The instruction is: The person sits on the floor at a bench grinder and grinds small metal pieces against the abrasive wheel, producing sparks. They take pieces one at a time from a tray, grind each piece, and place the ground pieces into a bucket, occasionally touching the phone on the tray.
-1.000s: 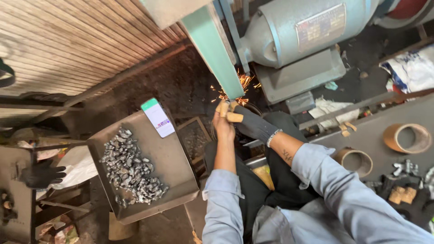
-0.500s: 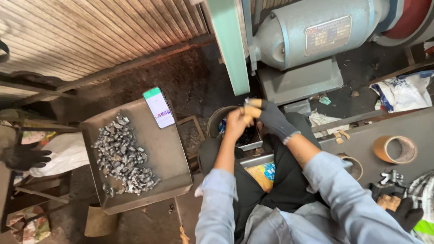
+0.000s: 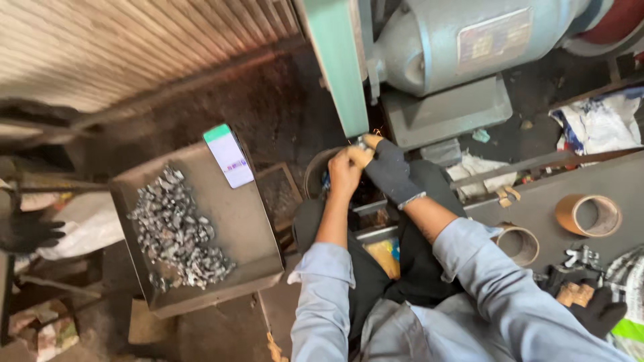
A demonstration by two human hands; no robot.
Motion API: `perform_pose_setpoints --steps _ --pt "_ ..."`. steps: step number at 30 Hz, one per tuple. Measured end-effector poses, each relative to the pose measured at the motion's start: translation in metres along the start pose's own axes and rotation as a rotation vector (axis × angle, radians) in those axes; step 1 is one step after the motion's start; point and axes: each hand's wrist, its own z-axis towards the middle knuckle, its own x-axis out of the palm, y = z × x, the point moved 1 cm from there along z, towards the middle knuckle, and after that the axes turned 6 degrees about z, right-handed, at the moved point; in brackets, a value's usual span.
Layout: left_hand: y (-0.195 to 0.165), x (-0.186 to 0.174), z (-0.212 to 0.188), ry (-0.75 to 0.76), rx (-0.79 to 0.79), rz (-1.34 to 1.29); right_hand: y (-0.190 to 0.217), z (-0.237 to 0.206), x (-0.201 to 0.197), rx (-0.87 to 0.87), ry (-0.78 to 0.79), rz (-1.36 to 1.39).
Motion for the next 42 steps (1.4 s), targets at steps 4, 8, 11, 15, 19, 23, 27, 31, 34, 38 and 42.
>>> perform_pose_setpoints --steps 4,8,11,15,19,23,27,31,34,38,42 --pt "-0.029 -0.003 -0.017 0.030 -0.417 -0.313 -0.025 -0.005 0.008 0.077 -0.095 0.031" --pt "-0.037 -0.006 -0.037 0.112 -0.641 -1.182 -0.055 -0.016 0.005 0.390 0.122 0.551" --pt "-0.024 -0.010 -0.029 0.014 -0.581 -0.936 -0.069 -0.013 0.009 0.564 0.120 0.805" --pt "-0.007 -0.007 0.008 -0.187 -0.444 -0.755 -0.066 0.002 0.026 0.490 0.360 1.267" --pt "-0.006 -0.003 0.032 -0.284 -0.451 -0.863 -0.044 0.011 0.038 0.497 0.358 1.255" --pt "-0.012 -0.024 0.024 -0.323 -0.527 -0.895 -0.013 0.018 0.028 0.261 0.575 0.764" --pt "-0.014 -0.101 -0.019 -0.226 -0.089 -0.026 0.007 0.007 0.024 0.294 0.584 0.537" --pt "0.023 -0.218 -0.096 -0.079 -0.226 0.775 0.009 -0.019 0.027 0.339 0.553 -0.313" --pt "0.059 -0.290 -0.157 0.260 -0.390 1.342 0.002 -0.030 0.031 0.181 0.704 -0.382" --pt "0.093 -0.324 -0.193 0.280 -0.122 1.454 -0.014 -0.041 0.050 0.103 0.817 -0.476" --pt "0.114 -0.312 -0.192 0.589 -0.176 1.545 -0.021 -0.055 0.057 0.180 0.821 -0.522"
